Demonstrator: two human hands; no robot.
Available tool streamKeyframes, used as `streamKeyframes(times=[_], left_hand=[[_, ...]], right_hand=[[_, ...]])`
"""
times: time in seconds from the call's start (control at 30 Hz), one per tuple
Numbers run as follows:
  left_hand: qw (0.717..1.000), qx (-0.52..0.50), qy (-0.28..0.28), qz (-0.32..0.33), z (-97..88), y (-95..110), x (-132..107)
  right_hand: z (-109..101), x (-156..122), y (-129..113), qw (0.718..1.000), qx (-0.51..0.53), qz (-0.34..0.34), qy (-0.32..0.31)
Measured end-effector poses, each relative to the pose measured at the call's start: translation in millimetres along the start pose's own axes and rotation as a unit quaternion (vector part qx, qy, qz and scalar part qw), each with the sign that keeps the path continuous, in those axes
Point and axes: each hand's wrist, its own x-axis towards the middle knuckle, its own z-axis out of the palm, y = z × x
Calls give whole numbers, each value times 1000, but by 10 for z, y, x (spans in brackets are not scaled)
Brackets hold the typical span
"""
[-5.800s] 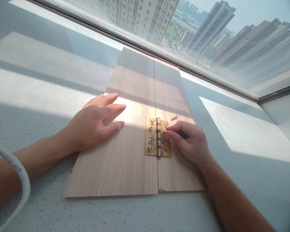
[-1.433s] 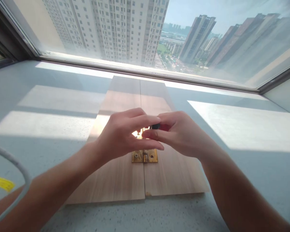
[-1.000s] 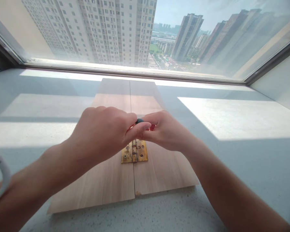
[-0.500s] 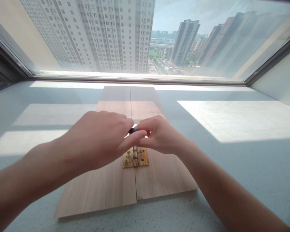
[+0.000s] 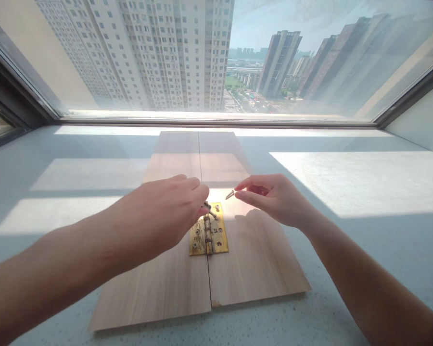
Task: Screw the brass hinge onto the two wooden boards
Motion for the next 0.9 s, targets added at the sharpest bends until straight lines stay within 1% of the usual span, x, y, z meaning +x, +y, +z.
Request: streamKeyframes(times=[0.07,0.13,0.17,0.23,0.33,0.47,0.53,0.57,0.63,0.77,0.83,0.9], left_hand=[[999,-23,22,14,45,-24,-14],[999,-29,26,3,79,-1,-5],[999,-25,23,-6,88,25,9],[1000,-7,10,-26,90,89,51],[997,10,-7,-70,67,152,120],[990,50,-19,-130,32,142,159],[986,80,-31,-141,22,131,163],[986,86,-39,-137,20,129,167],[990,74,-50,-109,28,128,177],[999,-12,-18,-31,68,123,203],[999,-24,-5,-32,76,119,214],[997,19,7,-69,71,120,226]], right_hand=[[-77,-130,227,997,-18,32,70],[-115,-263,456,988,-32,65,133],[-120,-321,558,983,-38,81,159],[-104,-407,712,977,-47,100,183],[-49,-451,811,975,-51,110,188],[4,-433,816,978,-46,109,172],[8,-429,814,976,-43,111,180],[7,-430,815,975,-41,112,185],[4,-434,817,974,-39,113,190],[1,-442,818,975,-38,115,184],[1,-444,815,976,-38,117,182],[1,-444,807,976,-38,118,179]])
